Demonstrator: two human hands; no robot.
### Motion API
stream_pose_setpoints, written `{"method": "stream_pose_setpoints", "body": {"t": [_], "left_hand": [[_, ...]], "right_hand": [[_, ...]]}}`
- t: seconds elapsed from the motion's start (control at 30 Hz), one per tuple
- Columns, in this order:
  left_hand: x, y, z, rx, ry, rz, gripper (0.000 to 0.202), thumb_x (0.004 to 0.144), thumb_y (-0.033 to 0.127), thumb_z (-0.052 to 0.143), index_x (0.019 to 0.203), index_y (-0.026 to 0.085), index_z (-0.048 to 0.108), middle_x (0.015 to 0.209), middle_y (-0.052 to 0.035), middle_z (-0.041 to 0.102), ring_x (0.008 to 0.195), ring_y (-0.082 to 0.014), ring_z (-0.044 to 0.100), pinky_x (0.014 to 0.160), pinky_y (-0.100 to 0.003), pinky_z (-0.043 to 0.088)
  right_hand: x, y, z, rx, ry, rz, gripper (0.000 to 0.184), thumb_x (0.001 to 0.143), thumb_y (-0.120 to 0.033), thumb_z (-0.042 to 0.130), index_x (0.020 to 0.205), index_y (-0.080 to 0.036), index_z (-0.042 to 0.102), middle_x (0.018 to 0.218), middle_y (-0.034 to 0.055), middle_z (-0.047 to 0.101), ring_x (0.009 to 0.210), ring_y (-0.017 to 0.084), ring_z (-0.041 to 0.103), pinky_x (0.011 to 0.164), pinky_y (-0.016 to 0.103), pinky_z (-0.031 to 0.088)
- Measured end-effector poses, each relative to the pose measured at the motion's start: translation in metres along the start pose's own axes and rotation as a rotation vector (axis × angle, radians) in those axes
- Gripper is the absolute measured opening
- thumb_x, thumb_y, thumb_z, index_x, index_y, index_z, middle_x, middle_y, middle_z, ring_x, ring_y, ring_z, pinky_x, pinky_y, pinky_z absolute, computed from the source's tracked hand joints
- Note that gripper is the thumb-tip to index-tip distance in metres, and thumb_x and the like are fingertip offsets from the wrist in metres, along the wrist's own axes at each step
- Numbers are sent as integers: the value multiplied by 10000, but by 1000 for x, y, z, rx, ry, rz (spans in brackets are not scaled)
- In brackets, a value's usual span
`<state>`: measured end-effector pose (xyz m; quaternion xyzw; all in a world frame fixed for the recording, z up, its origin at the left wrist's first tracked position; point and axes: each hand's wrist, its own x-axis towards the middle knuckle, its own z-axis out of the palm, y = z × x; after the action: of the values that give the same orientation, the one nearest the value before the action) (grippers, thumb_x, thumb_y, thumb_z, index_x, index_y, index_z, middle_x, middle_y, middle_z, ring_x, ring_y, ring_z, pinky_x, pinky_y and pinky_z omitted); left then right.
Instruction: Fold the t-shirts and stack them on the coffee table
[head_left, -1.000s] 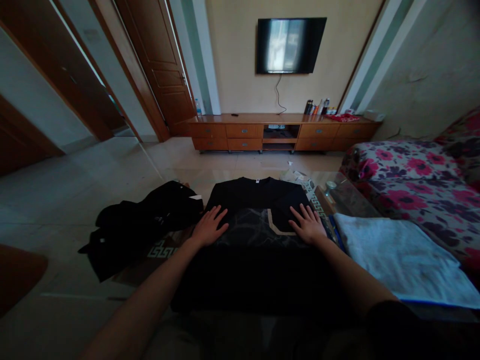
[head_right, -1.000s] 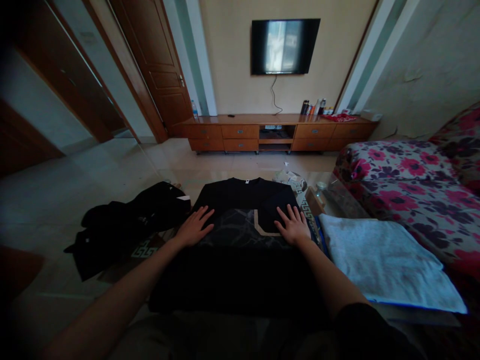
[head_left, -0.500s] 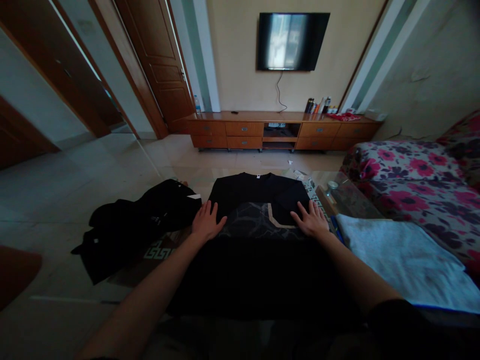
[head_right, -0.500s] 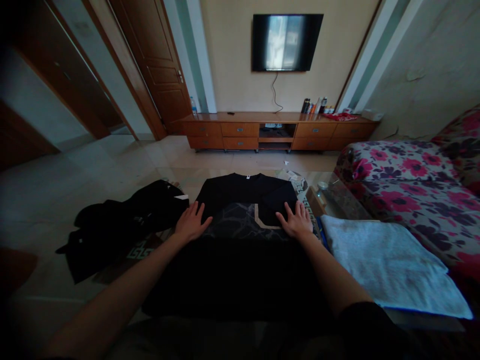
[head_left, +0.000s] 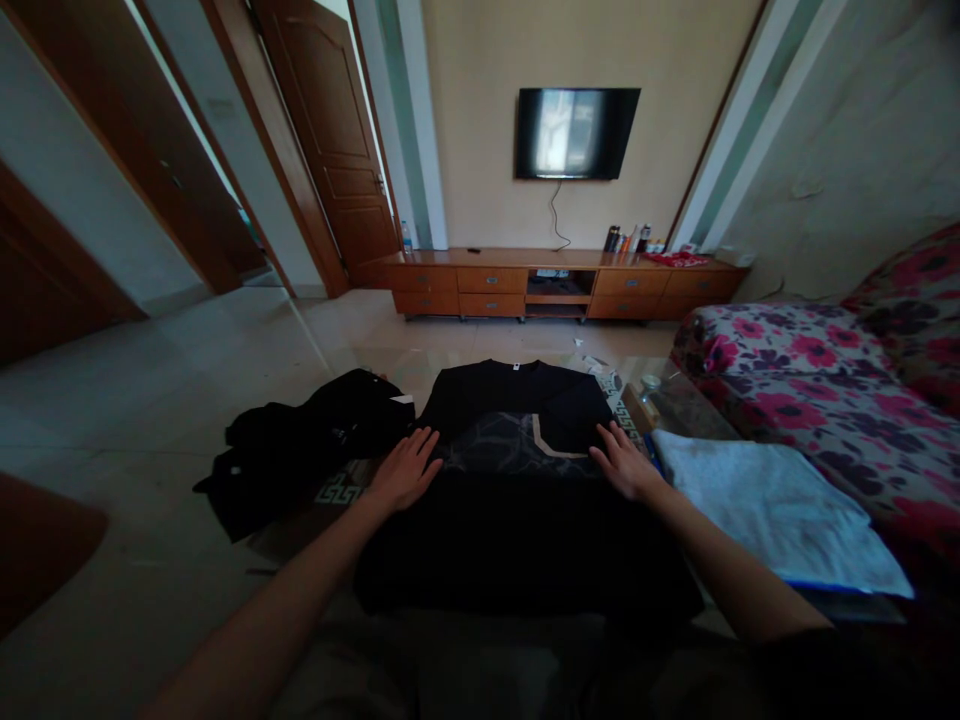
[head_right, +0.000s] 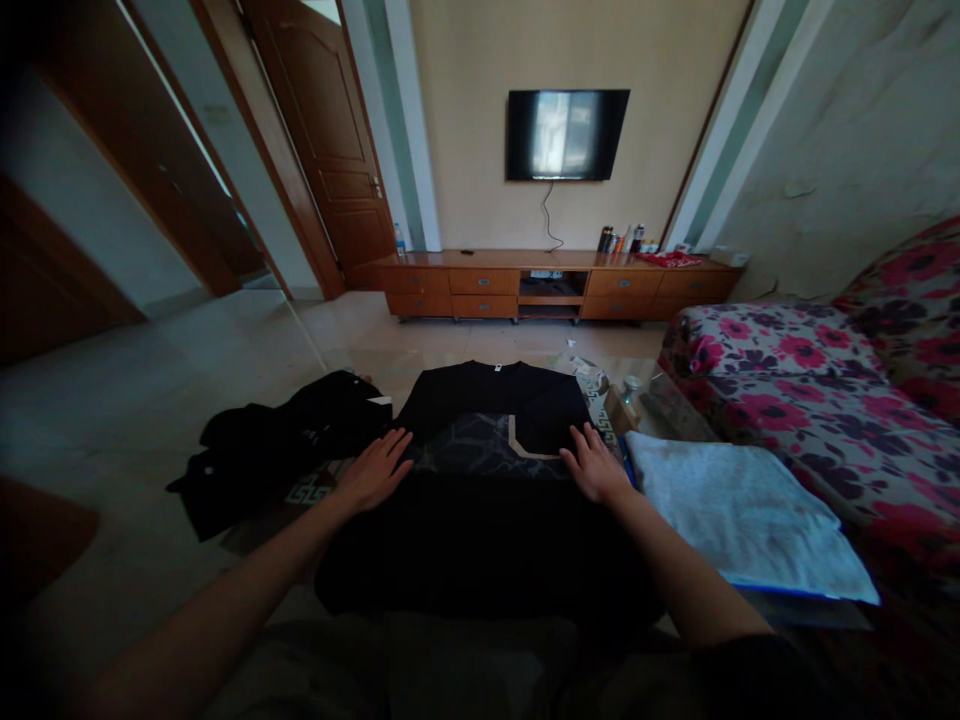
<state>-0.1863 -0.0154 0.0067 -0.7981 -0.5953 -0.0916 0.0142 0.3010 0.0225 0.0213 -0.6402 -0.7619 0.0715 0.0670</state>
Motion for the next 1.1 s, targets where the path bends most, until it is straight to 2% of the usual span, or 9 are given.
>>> {"method": "stream_pose_setpoints", "body": {"t": [0.13, 0.23, 0.3, 0.4, 0.53, 0.67, 0.9, 1.03, 1.1], "left_hand": [[-43, -12, -7, -2, -89, -145, 702, 990, 590, 306, 1550, 176, 393, 1627, -133, 350, 1521, -331, 260, 1212, -489, 230], [-70, -18, -18, -43, -131, -212, 735, 956, 583, 379, 1548, 147, 377, 1614, -169, 357, 1488, -343, 322, 1182, -484, 292], [-84, -18, -27, -72, -122, -191, 724, 928, 548, 442, 1532, 153, 389, 1572, -178, 410, 1421, -326, 418, 1149, -458, 343], [-99, -13, -38, -80, -103, -216, 571, 903, 493, 490, 1349, 144, 555, 1373, -187, 573, 1260, -313, 549, 1076, -433, 404], [-111, -10, -46, -125, -206, -385, 328, 917, 454, 467, 971, 176, 632, 1007, -131, 706, 944, -265, 666, 845, -351, 475], [-120, -8, -51, -176, -322, -485, 351, 913, 489, 467, 765, 202, 606, 820, -89, 723, 805, -241, 686, 673, -289, 431], [-128, -1, -61, -198, -426, -493, 390, 797, 563, 594, 633, 209, 606, 740, -97, 723, 730, -253, 688, 585, -293, 397], [-129, -11, -62, -271, -578, -428, 419, 765, 572, 609, 567, 202, 603, 632, -73, 681, 629, -221, 649, 528, -286, 362], [-130, -17, -60, -337, -622, -444, 419, 727, 582, 641, 561, 199, 604, 588, -57, 657, 582, -204, 623, 497, -272, 353]], "right_hand": [[-51, -6, 3, -35, -111, -61, 780, 967, -593, 411, 1574, -112, 329, 1682, 196, 126, 1551, 335, 124, 1235, 489, 210], [-90, -6, 1, 5, -135, -102, 787, 911, -548, 533, 1575, -174, 337, 1684, 170, 142, 1543, 351, 161, 1218, 498, 253], [-111, -4, -6, 54, -135, -121, 770, 899, -513, 563, 1564, -189, 352, 1647, 173, 249, 1503, 336, 292, 1195, 466, 308], [-130, 2, -19, 102, -126, -123, 639, 905, -429, 571, 1469, -148, 463, 1461, 188, 496, 1341, 291, 516, 1127, 390, 398], [-138, 9, -31, 50, -143, 53, 357, 934, -345, 540, 1213, -137, 621, 1158, 174, 685, 1066, 283, 683, 944, 377, 509], [-143, 13, -31, -81, -224, 276, 322, 943, -379, 540, 1049, -118, 696, 1040, 202, 736, 1019, 344, 716, 835, 406, 545], [-155, 8, -34, -103, -302, 320, 355, 872, -438, 639, 1018, -137, 757, 1059, 211, 755, 1015, 365, 731, 809, 426, 572], [-157, 11, -40, -128, -400, 351, 338, 821, -425, 685, 971, -135, 772, 1089, 216, 753, 1028, 388, 725, 795, 456, 579], [-157, 12, -43, -114, -445, 369, 290, 799, -383, 697, 940, -141, 772, 1081, 211, 757, 1007, 385, 733, 763, 451, 584]]}}
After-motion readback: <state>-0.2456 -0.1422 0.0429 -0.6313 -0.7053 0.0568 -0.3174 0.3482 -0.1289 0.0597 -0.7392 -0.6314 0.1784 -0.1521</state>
